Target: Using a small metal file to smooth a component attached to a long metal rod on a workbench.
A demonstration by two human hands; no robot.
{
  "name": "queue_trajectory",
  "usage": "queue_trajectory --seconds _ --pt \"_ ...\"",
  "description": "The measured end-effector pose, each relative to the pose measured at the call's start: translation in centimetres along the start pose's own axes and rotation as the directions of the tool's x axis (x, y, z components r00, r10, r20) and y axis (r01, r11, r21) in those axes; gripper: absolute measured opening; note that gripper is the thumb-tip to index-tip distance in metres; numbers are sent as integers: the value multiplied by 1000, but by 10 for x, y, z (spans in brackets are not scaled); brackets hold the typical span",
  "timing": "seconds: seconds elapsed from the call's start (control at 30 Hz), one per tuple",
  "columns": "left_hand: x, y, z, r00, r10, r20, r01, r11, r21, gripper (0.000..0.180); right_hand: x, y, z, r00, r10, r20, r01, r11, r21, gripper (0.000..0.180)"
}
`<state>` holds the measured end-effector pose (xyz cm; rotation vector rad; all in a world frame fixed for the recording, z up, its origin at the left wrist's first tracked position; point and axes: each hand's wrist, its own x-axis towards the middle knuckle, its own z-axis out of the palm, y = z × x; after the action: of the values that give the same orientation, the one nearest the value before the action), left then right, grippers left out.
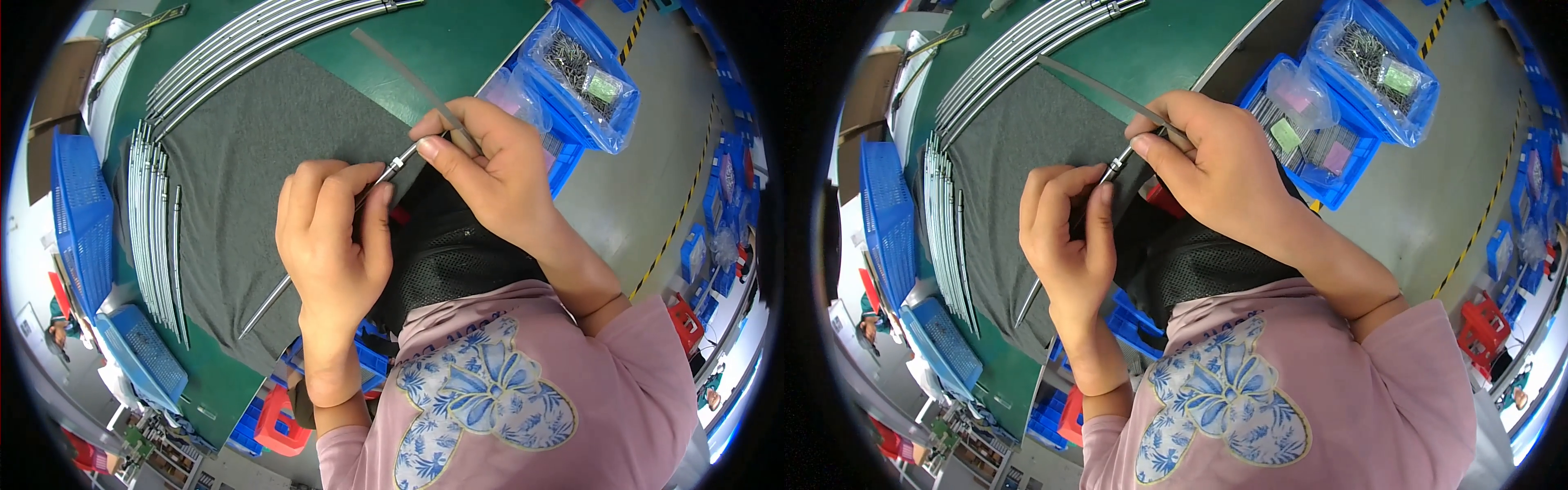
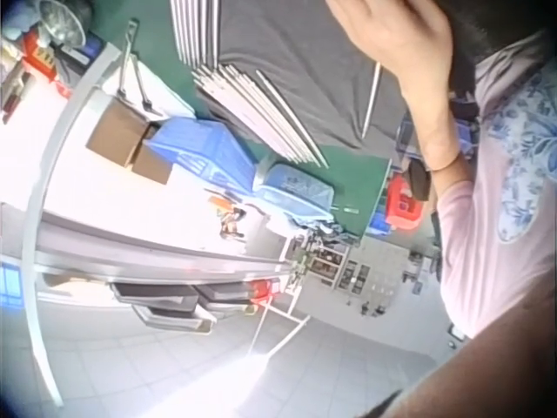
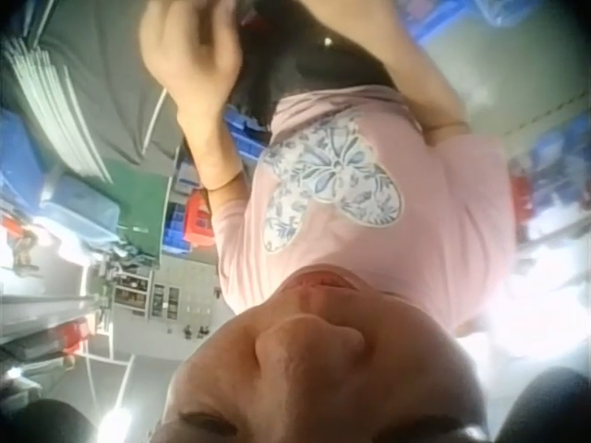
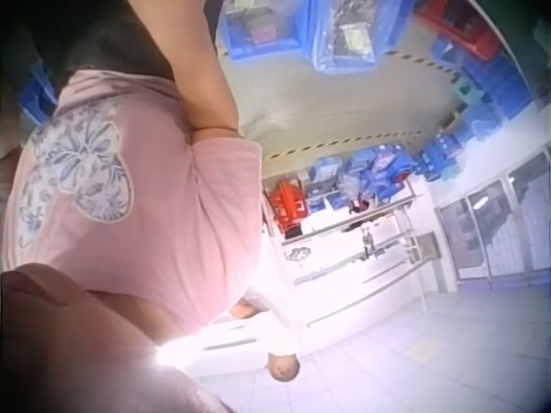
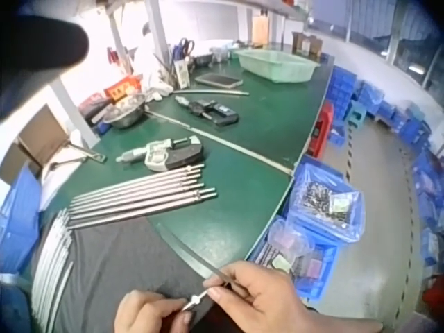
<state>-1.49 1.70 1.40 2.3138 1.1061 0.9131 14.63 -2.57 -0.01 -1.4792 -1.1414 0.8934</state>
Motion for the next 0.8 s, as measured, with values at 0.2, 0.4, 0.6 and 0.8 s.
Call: queue_trajectory --seconds 0.2,0.4,0.6,0.8 --pt "4 3 -3 998 -35 51 37 999 -37 20 1 2 0 1000 5 4 -5 1000 10 14" --pt "5 6 -5 991 -98 95 105 992 -73 17 1 6 1 999 -33 -23 33 999 10 16" --pt "4 9 -3 998 -38 52 38 999 -6 13 0 20 5 980 -180 -87 180 984 -2 17" --pt "-2 4 2 998 -24 -54 26 999 46 17 -30 8 -5 997 -76 8 76 994 -75 21"
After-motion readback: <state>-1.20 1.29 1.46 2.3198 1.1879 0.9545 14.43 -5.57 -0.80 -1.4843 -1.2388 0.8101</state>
